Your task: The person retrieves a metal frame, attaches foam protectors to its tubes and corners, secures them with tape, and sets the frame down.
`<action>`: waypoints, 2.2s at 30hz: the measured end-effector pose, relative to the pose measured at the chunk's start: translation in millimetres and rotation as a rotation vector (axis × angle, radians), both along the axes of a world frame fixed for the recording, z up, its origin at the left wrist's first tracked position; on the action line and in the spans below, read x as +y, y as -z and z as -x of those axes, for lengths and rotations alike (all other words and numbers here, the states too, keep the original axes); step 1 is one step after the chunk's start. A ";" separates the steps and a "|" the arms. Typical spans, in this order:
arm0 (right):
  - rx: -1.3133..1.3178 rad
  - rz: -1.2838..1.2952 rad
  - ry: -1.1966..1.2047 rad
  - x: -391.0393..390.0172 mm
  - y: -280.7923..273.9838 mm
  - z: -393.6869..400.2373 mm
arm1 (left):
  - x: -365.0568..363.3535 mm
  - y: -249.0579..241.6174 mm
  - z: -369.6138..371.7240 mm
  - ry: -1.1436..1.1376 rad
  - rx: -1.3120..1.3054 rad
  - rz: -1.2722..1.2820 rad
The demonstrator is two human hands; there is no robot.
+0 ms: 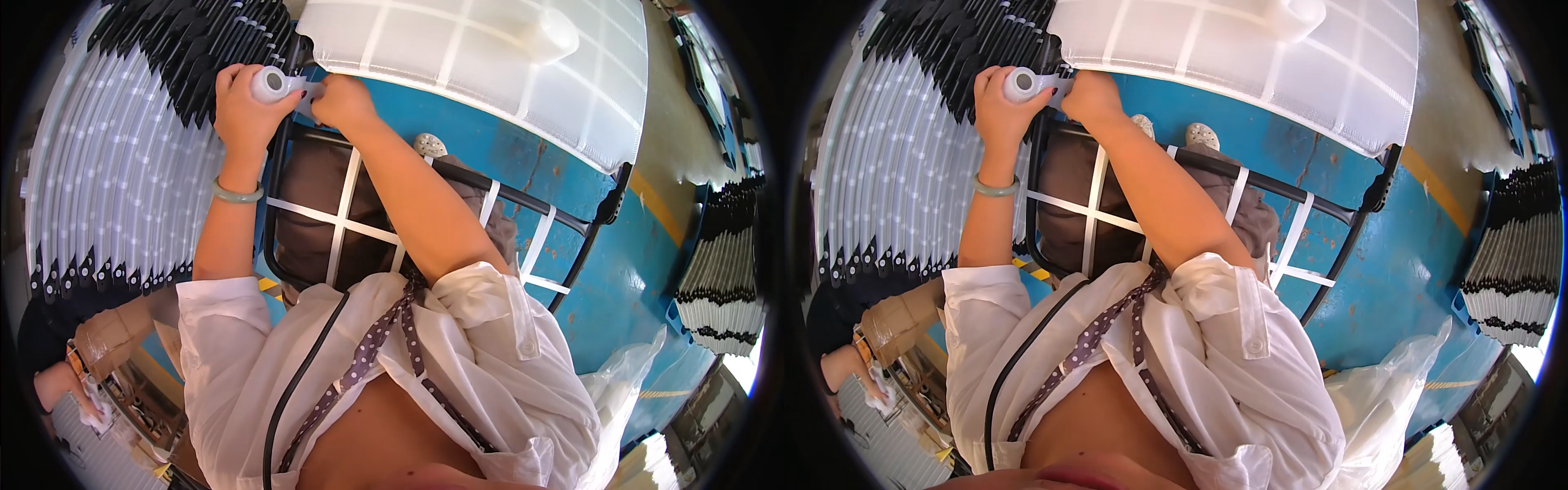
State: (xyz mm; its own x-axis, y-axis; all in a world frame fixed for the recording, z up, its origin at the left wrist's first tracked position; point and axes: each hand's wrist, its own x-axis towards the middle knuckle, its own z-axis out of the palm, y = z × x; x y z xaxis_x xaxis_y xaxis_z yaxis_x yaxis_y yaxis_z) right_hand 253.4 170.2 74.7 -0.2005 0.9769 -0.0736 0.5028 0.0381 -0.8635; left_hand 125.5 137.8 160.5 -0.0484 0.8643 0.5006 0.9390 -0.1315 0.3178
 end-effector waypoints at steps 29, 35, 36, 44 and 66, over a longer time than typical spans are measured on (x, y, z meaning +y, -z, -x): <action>0.843 0.181 0.005 -22.8 -36.6 2.0 | 4.1 44.7 24.1 0.192 -1.059 0.134; 0.843 0.155 -0.034 -23.5 -31.3 5.0 | 0.6 58.1 27.7 0.154 -1.233 0.095; 0.899 0.185 -0.022 -22.9 -29.0 6.4 | -2.0 56.5 28.2 0.152 -1.341 0.084; 0.411 0.059 0.119 -24.5 -27.3 16.8 | -11.4 63.6 55.8 0.325 -1.569 -0.133; 0.225 -0.771 -0.283 -31.7 -75.3 -8.4 | -26.7 31.5 23.9 0.434 -1.225 0.131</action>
State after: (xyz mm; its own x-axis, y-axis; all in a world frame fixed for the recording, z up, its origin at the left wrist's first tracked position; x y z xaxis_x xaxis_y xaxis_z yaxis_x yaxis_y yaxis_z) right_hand 261.8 138.5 150.0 -0.3749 0.6481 0.6629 0.2050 0.7553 -0.6225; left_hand 101.6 111.2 129.0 -0.1162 0.9633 0.2419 -0.0785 -0.2517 0.9646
